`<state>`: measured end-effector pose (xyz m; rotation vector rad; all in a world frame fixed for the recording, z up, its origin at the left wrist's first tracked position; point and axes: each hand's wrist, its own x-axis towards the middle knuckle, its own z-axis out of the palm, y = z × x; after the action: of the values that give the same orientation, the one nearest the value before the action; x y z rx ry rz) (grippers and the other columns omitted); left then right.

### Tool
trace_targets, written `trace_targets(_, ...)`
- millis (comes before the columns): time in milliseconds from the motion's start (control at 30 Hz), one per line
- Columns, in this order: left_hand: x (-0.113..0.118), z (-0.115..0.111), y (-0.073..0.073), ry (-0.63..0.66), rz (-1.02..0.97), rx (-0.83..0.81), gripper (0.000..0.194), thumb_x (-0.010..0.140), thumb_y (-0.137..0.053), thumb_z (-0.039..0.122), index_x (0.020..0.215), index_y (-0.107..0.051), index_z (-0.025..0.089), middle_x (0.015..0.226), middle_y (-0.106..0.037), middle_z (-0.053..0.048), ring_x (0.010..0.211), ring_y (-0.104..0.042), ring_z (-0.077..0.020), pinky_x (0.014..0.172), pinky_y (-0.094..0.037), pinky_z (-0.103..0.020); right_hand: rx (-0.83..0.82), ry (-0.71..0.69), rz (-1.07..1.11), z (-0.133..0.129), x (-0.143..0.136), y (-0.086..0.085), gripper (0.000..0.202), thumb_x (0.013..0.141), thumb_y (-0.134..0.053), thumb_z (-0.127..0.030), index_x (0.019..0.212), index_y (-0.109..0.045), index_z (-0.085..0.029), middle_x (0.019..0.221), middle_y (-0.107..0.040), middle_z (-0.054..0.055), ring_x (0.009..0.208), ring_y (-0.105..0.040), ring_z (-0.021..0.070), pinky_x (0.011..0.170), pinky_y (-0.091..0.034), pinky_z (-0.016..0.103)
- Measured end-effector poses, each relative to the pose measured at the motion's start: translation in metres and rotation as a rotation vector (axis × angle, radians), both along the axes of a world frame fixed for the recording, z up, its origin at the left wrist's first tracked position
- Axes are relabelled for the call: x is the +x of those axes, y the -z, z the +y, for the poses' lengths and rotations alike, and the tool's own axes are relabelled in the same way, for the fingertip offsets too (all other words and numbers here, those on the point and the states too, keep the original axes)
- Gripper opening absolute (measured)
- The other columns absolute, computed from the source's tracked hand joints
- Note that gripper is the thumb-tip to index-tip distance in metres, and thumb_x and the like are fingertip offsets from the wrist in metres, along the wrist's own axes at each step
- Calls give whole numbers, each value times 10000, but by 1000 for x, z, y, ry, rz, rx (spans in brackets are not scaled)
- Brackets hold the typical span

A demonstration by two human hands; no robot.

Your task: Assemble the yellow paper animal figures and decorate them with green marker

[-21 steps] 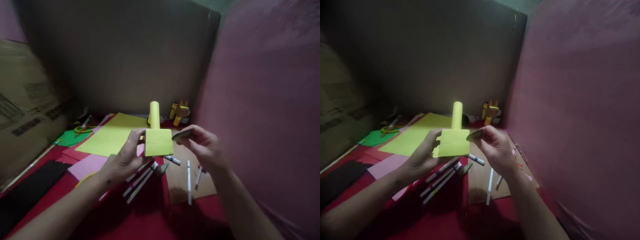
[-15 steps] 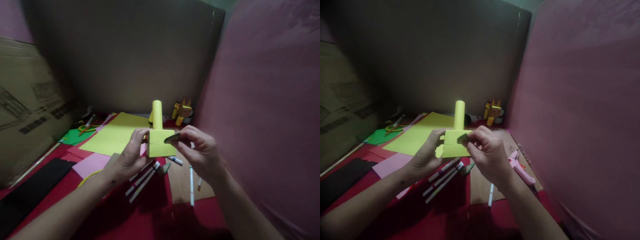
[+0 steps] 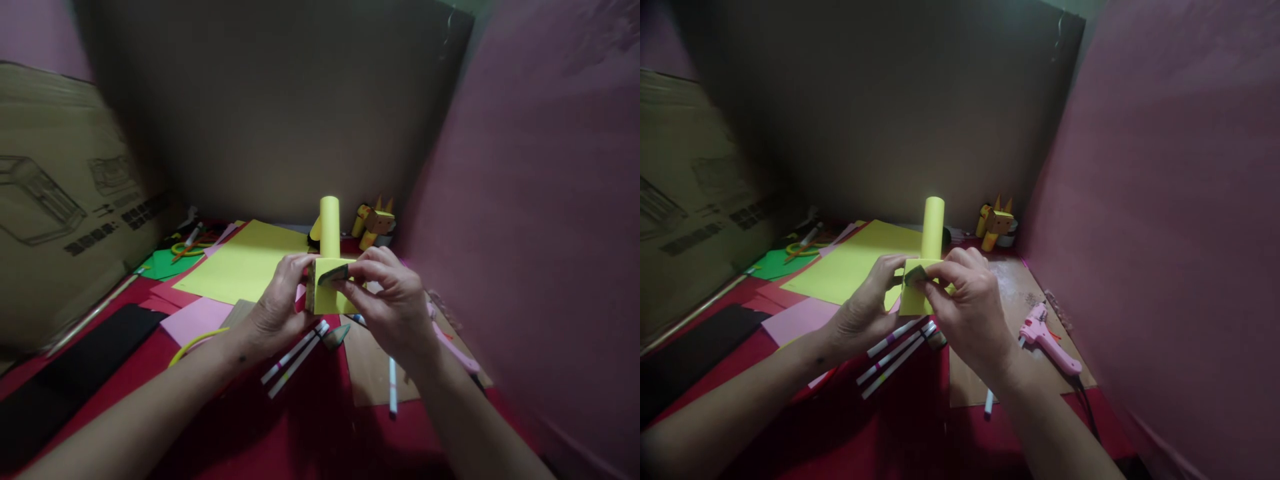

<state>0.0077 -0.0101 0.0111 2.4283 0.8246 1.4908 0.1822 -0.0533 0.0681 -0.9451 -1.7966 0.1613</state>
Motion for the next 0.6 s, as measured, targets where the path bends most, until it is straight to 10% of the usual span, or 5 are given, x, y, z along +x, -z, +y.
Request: trace_targets(600,-2,3,3,10,19,8,526,809,-639,87,1288,-443,179,1217,-530,-139,1123,-530,-272,907,-544,-471,5,-28,5,3,1,8,126,830,-698,-92,815,-755,-203,733,-579,12,751,-528,189,686,-427,349)
